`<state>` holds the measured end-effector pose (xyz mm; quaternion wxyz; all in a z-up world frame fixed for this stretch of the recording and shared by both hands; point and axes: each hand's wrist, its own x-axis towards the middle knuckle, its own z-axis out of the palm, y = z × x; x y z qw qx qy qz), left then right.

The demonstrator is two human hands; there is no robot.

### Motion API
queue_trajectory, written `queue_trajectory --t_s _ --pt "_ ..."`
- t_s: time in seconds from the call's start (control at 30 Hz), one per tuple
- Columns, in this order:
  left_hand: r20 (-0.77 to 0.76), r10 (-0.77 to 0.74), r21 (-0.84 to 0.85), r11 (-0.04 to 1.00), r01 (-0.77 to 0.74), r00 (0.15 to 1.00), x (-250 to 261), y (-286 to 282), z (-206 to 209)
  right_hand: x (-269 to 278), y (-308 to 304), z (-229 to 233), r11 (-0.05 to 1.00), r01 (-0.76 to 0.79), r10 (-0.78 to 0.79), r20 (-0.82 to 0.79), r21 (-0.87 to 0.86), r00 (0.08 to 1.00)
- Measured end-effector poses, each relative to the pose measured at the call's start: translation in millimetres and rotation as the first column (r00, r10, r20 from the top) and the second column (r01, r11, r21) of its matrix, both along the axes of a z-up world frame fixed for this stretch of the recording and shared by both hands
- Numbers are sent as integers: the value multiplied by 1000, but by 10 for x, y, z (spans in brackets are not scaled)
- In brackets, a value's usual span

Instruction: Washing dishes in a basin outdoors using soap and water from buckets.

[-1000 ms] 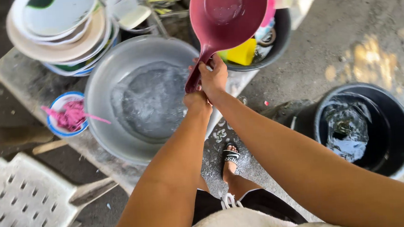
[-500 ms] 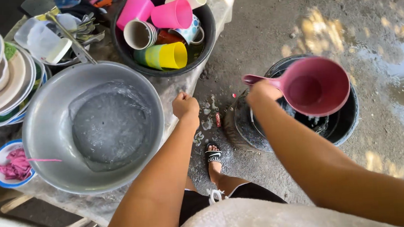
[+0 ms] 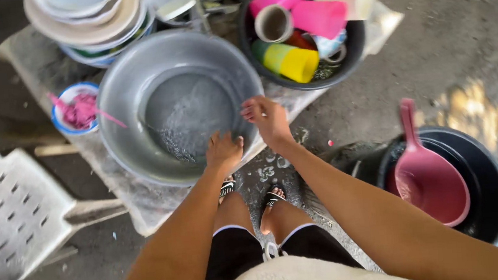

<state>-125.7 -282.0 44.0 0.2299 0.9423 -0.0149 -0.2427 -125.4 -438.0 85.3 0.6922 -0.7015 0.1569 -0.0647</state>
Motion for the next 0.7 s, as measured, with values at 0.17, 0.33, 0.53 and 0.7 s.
queue_trajectory --t_s 0.17,0.33,0.53,0.7 --pt "-110 -328 44 941 334 938 11 463 -180 357 472 -248 781 -386 417 -49 -492 907" --pt "62 -670 137 740 658 740 470 638 -493 739 676 -819 674 -234 141 -189 -701 972" --pt "271 -713 353 698 623 646 1469 901 -572 844 809 -1204 620 -70 105 -6 -781 994" --pt "172 -733 701 561 441 658 2023 1764 103 712 1535 -970 300 -406 426 -259 -863 867"
